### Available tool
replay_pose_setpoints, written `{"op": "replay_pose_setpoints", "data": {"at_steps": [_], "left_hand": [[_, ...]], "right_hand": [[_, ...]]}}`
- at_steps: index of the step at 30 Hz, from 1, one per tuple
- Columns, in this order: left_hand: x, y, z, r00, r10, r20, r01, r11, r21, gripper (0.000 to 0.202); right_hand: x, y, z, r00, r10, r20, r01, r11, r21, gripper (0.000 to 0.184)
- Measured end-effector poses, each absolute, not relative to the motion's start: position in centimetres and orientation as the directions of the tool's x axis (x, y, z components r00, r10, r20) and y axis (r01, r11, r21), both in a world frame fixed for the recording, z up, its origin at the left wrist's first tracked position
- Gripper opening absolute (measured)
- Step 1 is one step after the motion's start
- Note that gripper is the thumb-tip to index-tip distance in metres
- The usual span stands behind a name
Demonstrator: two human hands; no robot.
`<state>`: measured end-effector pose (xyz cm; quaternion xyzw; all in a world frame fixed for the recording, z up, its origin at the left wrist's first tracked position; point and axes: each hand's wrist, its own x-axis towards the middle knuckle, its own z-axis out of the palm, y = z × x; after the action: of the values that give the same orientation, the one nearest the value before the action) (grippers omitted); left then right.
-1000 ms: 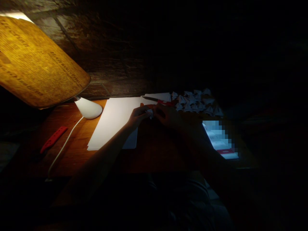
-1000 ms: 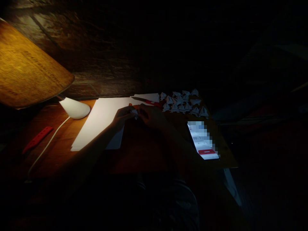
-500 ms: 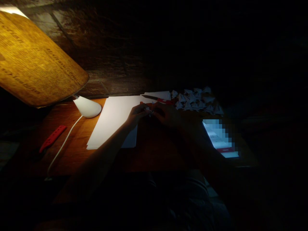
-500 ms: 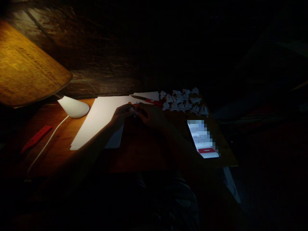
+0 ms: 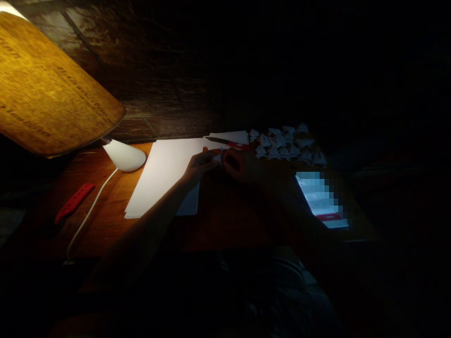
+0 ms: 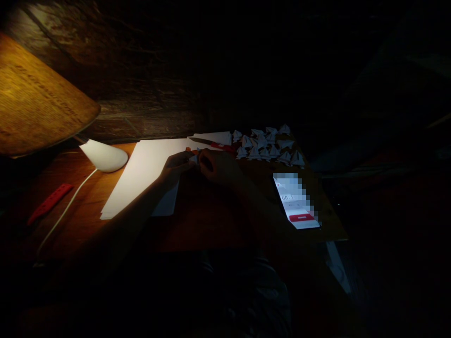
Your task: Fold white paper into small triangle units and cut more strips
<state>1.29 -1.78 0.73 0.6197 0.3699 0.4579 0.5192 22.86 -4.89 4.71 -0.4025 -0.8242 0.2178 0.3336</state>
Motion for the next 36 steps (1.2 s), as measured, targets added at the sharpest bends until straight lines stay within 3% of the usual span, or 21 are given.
{"op": "replay_pose_setpoints", "data": {"at_steps": [6, 13, 36], "left_hand": [[1.45, -2.04, 1.07, 0.322, 0.920, 0.223, -0.019, -0.229, 0.973, 0.036], [1.73, -2.48, 1.71, 0.324, 0.919, 0.227, 0.009, -0.243, 0.970, 0.042], [1.46, -2.07, 1.07, 0.352, 0.888, 0.294, 0.071, -0.339, 0.938, 0.036]], "right_hand": [[22.74, -4.67, 4.41, -0.439, 0.792, 0.425, 0.511, 0.609, -0.607, 0.006], [22.83, -4.67, 4.59, -0.444, 0.807, 0.389, 0.529, 0.587, -0.613, 0.005], [22.72, -5.04, 4.80, -0.416, 0.828, 0.376, 0.573, 0.560, -0.599, 0.006]]}}
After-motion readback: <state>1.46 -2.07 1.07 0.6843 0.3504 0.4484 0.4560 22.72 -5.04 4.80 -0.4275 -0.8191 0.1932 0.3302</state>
